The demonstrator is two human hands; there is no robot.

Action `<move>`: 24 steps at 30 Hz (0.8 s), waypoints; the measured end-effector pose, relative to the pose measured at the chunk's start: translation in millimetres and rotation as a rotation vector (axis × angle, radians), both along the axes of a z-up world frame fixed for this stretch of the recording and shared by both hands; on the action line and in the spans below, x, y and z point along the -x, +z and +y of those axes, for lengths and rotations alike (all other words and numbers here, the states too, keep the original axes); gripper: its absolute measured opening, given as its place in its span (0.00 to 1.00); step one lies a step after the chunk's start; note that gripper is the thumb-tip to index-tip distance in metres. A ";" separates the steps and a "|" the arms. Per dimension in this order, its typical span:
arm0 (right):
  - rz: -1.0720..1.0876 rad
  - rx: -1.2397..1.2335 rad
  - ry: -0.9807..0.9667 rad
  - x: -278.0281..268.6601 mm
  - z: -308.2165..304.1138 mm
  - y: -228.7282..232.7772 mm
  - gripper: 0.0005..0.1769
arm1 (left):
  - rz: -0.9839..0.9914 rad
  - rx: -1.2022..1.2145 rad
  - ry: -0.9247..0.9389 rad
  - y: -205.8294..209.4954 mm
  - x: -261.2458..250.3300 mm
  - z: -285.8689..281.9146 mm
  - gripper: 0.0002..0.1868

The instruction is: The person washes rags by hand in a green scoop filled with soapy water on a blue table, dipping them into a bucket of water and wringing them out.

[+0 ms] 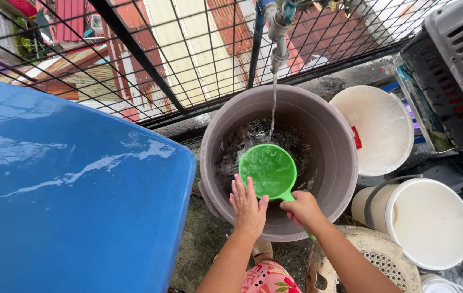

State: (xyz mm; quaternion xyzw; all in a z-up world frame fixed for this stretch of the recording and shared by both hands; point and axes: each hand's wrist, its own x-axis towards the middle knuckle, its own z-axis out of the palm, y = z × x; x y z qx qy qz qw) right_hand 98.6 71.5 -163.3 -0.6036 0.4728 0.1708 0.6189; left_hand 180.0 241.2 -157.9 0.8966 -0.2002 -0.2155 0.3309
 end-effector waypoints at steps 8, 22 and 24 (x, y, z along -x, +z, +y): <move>-0.062 0.045 -0.097 25.6 13.7 199.9 0.23 | -0.325 0.515 -0.025 160.3 -7.5 7.9 0.22; -0.081 0.528 0.446 -46.8 94.1 433.2 0.20 | -0.288 -0.303 0.226 277.5 -111.4 131.2 0.42; -0.070 0.612 0.528 -63.3 117.2 448.1 0.18 | -0.111 -0.512 0.150 298.1 -115.6 150.3 0.52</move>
